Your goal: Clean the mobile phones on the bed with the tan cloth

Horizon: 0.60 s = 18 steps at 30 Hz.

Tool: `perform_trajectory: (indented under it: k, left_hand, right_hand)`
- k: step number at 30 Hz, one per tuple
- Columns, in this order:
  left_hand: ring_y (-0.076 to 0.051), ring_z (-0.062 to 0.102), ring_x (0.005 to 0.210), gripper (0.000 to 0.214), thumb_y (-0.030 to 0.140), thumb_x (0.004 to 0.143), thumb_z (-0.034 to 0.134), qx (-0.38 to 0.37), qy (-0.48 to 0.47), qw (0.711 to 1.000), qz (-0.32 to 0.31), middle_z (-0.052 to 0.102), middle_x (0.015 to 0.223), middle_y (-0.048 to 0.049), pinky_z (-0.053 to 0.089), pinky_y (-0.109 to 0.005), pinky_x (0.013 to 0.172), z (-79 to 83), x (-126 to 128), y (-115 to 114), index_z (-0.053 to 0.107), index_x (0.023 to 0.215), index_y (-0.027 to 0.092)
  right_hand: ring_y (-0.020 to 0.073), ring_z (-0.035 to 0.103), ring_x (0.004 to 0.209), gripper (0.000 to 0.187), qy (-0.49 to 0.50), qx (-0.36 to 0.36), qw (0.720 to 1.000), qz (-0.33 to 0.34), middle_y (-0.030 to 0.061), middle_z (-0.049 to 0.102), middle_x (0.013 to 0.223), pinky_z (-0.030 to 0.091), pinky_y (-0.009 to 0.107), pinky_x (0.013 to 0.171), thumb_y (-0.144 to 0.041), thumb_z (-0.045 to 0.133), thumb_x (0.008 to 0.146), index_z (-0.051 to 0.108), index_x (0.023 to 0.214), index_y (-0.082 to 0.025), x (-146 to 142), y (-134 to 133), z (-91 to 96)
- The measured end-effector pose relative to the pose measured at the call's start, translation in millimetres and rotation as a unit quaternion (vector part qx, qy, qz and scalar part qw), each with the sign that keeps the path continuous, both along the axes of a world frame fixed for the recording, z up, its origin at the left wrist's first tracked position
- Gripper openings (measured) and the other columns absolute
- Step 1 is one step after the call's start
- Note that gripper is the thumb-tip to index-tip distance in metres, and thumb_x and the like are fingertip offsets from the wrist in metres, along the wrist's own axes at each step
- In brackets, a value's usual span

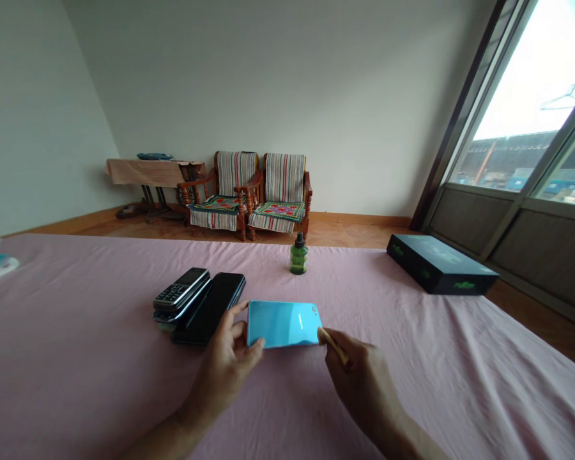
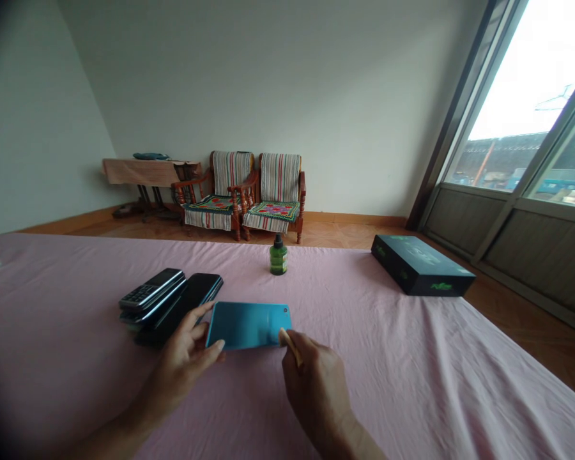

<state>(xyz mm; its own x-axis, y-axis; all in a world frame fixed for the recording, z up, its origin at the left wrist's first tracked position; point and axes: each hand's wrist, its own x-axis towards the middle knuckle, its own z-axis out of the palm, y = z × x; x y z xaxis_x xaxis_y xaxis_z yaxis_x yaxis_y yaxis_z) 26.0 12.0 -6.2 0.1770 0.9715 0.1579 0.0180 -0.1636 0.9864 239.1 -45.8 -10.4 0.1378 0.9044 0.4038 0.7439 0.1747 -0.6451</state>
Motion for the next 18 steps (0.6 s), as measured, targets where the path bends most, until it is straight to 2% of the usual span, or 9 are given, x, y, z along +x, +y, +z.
perform_trajectory:
  k: [2, 4, 9, 12, 16, 18]
  left_hand:
    - [-0.021, 0.067, 0.076, 0.08, 0.037, 0.074, 0.069, -0.022, -0.006, 0.999, -0.028, 0.068, 0.09, -0.0061, 0.054, -0.032, 0.066, 2.9, 1.9, -3.4, 0.026, 0.138, 0.013]
    - [-0.021, 0.067, 0.076, 0.08, 0.037, 0.074, 0.07, -0.031, -0.005, 0.998, -0.048, 0.068, 0.09, -0.0068, 0.054, -0.034, 0.07, 5.7, 3.3, -6.7, 0.027, 0.137, 0.012]
    - [-0.025, 0.063, 0.105, 0.074, 0.029, 0.073, 0.073, -0.006, -0.012, 0.997, -0.078, 0.063, 0.117, -0.0125, 0.051, -0.037, 0.091, 11.3, 5.7, -16.3, 0.03, 0.132, 0.018]
    - [-0.026, 0.06, 0.111, 0.07, 0.029, 0.072, 0.074, 0.02, 0.02, 0.998, -0.063, 0.06, 0.122, -0.0128, 0.049, -0.038, 0.095, 12.3, 5.8, -19.5, 0.035, 0.129, 0.019]
    - [-0.026, 0.064, 0.098, 0.068, 0.033, 0.068, 0.076, 0.035, 0.064, 0.997, -0.004, 0.062, 0.111, -0.0117, 0.053, -0.04, 0.088, 7.9, 5.2, -18.2, 0.04, 0.124, 0.017]
    - [-0.026, 0.065, 0.097, 0.068, 0.034, 0.067, 0.078, 0.051, 0.07, 0.996, 0.003, 0.063, 0.109, -0.0109, 0.054, -0.041, 0.086, 4.5, 6.2, -18.7, 0.041, 0.121, 0.018]
  right_hand:
    - [0.0121, 0.055, 0.048, 0.029, -0.018, -0.034, 0.999, -0.011, 0.0008, 0.063, 0.057, 0.033, 0.02, 0.047, -0.025, 0.042, 0.087, 0.071, 0.083, -0.02, 1.5, 2.4, -3.4]
    - [0.0125, 0.056, 0.048, 0.03, -0.03, -0.058, 0.998, -0.015, 0.0011, 0.064, 0.056, 0.032, 0.02, 0.047, -0.023, 0.042, 0.086, 0.072, 0.083, -0.021, 2.9, 4.9, -7.0]
    - [0.0129, 0.061, 0.054, 0.03, -0.033, -0.076, 0.997, 0.003, 0.0017, 0.069, 0.065, 0.035, 0.018, 0.05, -0.017, 0.042, 0.083, 0.072, 0.087, -0.023, 4.4, 8.2, -12.9]
    - [0.0131, 0.06, 0.053, 0.028, -0.038, -0.087, 0.995, -0.004, 0.0015, 0.068, 0.064, 0.034, 0.019, 0.049, -0.018, 0.043, 0.084, 0.071, 0.086, -0.022, 4.4, 9.0, -14.8]
    - [0.013, 0.059, 0.052, 0.028, -0.051, -0.101, 0.994, -0.008, 0.0014, 0.066, 0.061, 0.032, 0.02, 0.048, -0.018, 0.042, 0.083, 0.069, 0.083, -0.022, 4.3, 10.0, -15.6]
    - [0.0129, 0.059, 0.052, 0.027, -0.052, -0.099, 0.994, -0.006, 0.0015, 0.066, 0.062, 0.032, 0.02, 0.048, -0.018, 0.042, 0.083, 0.069, 0.082, -0.022, 4.3, 10.2, -15.0]
